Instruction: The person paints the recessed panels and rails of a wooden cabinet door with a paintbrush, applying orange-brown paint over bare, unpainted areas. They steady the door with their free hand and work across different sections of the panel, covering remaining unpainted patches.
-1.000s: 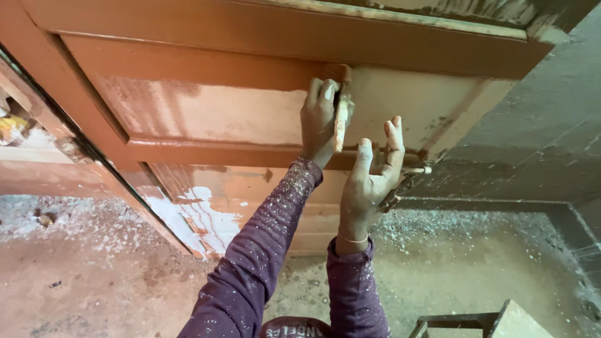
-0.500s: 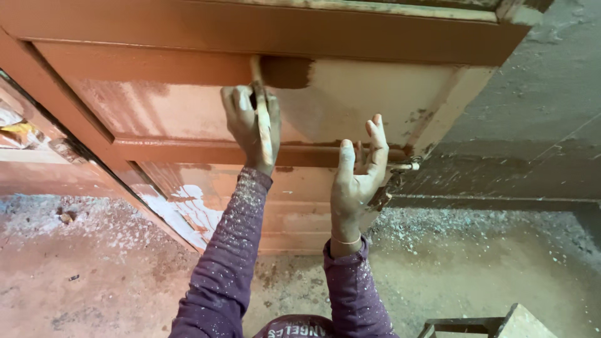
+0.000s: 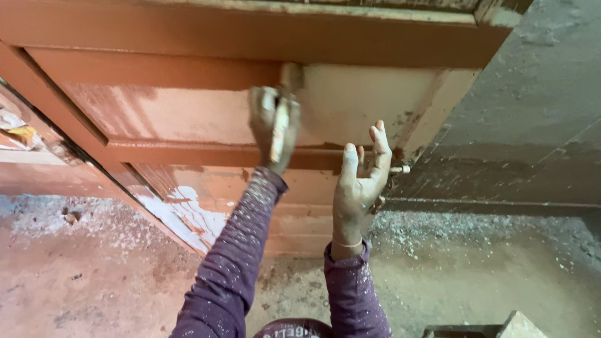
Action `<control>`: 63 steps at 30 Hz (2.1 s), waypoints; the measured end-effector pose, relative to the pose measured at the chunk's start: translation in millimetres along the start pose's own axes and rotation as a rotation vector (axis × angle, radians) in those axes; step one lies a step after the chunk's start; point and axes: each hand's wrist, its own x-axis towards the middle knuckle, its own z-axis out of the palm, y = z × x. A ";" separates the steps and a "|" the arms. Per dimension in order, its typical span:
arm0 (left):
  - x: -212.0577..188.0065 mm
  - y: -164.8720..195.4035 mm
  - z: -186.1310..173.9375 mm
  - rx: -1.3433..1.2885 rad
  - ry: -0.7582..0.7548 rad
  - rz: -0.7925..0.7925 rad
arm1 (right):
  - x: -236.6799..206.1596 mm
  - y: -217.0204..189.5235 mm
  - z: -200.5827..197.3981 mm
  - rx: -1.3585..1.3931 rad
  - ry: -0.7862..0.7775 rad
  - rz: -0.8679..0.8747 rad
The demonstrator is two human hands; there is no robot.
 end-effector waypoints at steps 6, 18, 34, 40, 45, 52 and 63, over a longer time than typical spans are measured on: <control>2.6 -7.7 -10.7 0.221 0.107 0.006 | -2.4 -5.7 0.1 -0.032 -0.006 0.008; -8.1 -1.3 -1.2 0.113 -0.019 -0.005 | -9.5 -4.2 7.6 -0.054 0.004 0.024; 5.5 -8.0 -15.9 -0.067 -0.066 -0.035 | -30.4 -4.0 44.5 -0.193 -0.002 -0.086; 32.4 -53.5 -106.4 -0.039 0.081 -0.043 | -45.7 2.4 73.6 -0.017 -0.042 -0.059; 63.5 -90.7 -188.5 0.032 0.133 -0.061 | -67.6 2.4 111.2 -0.062 -0.092 -0.081; 94.1 -123.4 -283.5 0.275 0.252 -0.004 | -95.4 -3.8 161.2 -0.006 -0.128 -0.067; 84.1 -142.1 -304.1 0.277 0.167 0.012 | -136.6 -14.6 224.2 -0.068 -0.152 -0.075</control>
